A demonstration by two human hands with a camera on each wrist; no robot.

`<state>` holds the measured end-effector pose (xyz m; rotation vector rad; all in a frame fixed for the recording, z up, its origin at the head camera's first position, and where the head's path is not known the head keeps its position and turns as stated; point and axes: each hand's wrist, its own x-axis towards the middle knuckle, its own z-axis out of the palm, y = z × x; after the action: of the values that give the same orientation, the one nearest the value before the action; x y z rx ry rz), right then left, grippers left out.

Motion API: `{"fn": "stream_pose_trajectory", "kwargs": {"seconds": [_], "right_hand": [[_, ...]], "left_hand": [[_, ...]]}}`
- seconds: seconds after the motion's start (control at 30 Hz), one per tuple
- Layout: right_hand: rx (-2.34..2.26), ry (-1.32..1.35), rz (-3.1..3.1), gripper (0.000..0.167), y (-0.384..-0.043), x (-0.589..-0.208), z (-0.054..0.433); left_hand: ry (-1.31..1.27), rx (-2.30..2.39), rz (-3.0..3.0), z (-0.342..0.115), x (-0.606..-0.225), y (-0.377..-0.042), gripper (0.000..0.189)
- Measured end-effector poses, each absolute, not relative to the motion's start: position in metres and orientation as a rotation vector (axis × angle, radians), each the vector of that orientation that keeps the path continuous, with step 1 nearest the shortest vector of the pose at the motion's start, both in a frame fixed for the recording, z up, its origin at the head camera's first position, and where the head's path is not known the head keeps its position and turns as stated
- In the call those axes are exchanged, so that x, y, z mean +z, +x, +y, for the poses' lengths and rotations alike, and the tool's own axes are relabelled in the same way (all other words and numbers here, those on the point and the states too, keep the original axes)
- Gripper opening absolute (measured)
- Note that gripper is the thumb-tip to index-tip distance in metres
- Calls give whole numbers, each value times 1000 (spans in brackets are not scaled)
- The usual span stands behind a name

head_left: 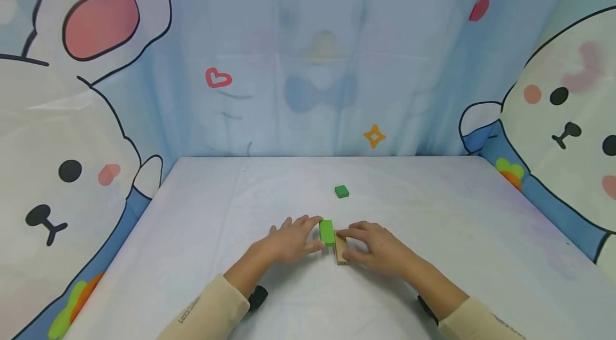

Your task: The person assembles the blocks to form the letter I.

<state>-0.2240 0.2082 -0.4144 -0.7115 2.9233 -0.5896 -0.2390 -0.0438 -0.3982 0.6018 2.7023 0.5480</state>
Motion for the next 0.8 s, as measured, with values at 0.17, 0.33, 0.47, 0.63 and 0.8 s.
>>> {"fn": "stream_pose_trajectory", "kwargs": {"seconds": [0.17, 0.33, 0.47, 0.63, 0.8], "right_hand": [[-593, -705, 2929, 50, -223, -415, 208], [-607, -706, 2926, 50, -223, -415, 209], [-609, -717, 2940, 50, -224, -414, 209], [-604, -711, 2937, 50, -224, -415, 210], [-580, -700, 2942, 49, -224, -417, 209]], "left_hand": [[615, 575, 2674, -47, -395, -227, 69], [659, 585, 2652, -49, -393, -216, 68], [683, 578, 2642, -48, -389, -208, 68], [721, 542, 2609, -45, -387, -196, 69], [779, 507, 2590, -44, -389, -181, 68]]}}
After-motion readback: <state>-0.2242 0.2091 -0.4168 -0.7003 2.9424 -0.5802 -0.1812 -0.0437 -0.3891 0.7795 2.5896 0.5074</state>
